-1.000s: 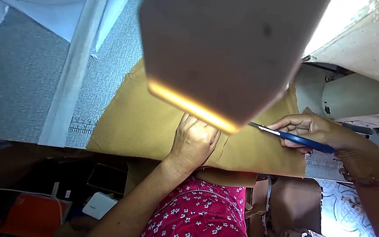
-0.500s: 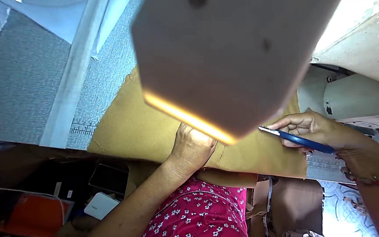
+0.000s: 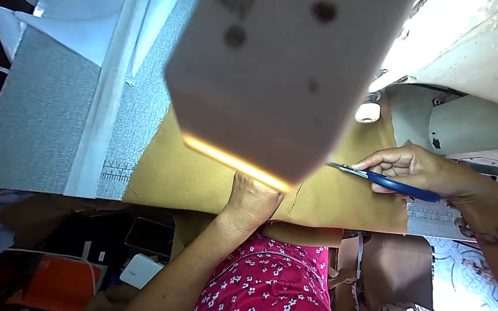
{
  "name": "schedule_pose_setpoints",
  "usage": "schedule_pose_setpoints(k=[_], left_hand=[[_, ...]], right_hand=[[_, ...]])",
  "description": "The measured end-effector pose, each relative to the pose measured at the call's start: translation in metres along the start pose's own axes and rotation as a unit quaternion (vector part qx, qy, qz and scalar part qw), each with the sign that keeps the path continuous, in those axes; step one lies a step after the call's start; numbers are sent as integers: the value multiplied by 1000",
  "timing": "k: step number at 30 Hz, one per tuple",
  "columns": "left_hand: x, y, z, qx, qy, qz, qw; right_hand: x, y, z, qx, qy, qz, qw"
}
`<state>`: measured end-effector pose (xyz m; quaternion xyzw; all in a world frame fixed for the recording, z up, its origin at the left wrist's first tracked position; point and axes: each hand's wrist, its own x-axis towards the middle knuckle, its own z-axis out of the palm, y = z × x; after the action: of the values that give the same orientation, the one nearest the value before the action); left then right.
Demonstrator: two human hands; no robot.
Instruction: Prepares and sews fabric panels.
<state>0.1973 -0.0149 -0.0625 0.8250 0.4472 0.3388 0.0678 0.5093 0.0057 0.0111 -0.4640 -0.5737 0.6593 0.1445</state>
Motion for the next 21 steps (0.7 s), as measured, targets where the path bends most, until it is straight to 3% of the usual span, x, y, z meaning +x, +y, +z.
schedule_pose_setpoints(k=[5, 11, 13, 15, 17, 19, 21], left_hand=[[7, 3, -2, 7, 2, 2, 1000], [8, 0, -5, -18, -16, 7, 1000], [6, -1, -4, -26, -28, 12, 999], [6, -4, -3, -21, -30, 19, 999], [8, -4, -3, -14, -25, 24, 999], [10, -3, -5, -12, -23, 20, 999], [10, -2, -6, -14, -24, 15, 1000]], right_hand=[[-12, 5, 21, -5, 48, -10, 999], [-60, 21, 48, -174, 130, -31, 976], [-75, 30, 52, -262, 254, -63, 929], [-76, 41, 55, -335, 421, -63, 840], [-66, 49, 57, -367, 533, -35, 762], [-55, 50, 60, -373, 569, 3, 733], [-46, 49, 62, -384, 565, 36, 730]])
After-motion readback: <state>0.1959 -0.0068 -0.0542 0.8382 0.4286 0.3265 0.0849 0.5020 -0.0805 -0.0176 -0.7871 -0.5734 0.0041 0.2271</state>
